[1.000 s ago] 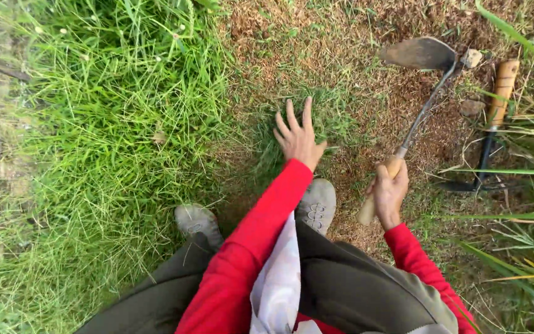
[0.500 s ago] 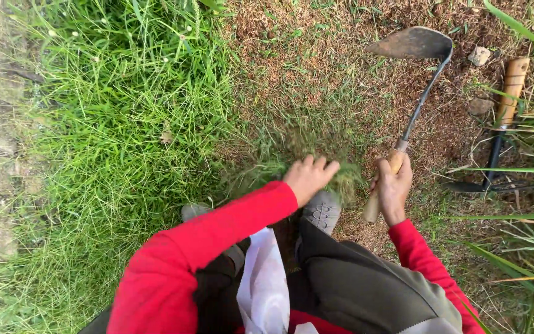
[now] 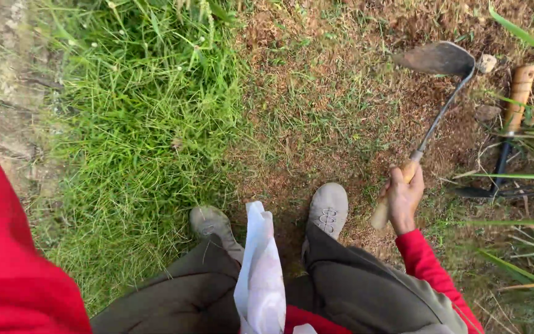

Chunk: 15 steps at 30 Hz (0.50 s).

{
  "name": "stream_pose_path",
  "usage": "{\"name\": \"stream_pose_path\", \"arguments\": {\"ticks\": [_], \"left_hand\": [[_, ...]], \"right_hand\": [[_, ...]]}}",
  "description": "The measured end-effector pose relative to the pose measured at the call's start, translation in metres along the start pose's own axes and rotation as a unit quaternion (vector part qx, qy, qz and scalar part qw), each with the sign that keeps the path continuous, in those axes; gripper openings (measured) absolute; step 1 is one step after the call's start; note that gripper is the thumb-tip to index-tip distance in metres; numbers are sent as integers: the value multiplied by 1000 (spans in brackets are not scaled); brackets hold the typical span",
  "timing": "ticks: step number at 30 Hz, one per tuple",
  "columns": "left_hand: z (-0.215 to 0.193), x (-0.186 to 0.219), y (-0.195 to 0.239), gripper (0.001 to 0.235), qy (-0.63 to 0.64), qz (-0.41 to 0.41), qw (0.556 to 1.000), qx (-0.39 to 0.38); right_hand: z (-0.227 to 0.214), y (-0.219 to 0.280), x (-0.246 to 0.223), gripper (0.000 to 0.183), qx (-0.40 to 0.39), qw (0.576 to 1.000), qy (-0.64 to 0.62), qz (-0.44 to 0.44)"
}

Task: The person uses a sickle to cut tall grass in a garden area. They repeatedly swing the tool to slice through the vegetation and occasionally use their left hand to gather or clear the cut grass from the ground.

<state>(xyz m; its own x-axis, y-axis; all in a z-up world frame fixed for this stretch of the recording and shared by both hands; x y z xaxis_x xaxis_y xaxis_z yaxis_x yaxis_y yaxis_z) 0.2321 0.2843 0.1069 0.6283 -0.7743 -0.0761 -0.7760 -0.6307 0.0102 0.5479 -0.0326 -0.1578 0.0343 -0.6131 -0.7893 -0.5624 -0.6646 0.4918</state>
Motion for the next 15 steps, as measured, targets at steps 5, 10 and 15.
{"name": "stream_pose_path", "arguments": {"ticks": [5, 10, 15], "left_hand": [[52, -1, 0, 9, 1, -28, 993, -117], [174, 70, 48, 42, 43, 1, 980, -196], [274, 99, 148, 111, 52, -22, 903, -425]], "right_hand": [[9, 5, -3, 16, -13, 1000, 1, 0], [43, -3, -47, 18, -53, 995, 82, -28], [100, -19, -101, 20, -139, 975, 151, -87]]}}
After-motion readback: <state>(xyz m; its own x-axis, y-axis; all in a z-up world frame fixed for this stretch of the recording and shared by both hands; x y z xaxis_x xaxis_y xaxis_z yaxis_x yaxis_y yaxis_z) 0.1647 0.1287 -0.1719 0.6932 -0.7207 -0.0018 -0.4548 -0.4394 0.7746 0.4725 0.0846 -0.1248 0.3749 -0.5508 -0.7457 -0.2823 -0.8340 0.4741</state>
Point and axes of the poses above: each hand's wrist, its own y-axis away from the middle knuckle, its own z-axis out of the palm, x = y × z, the point moved 9 cm from there along -y, towards the middle knuckle, and after that the axes turned 11 degrees about y, right-handed, at the moved point
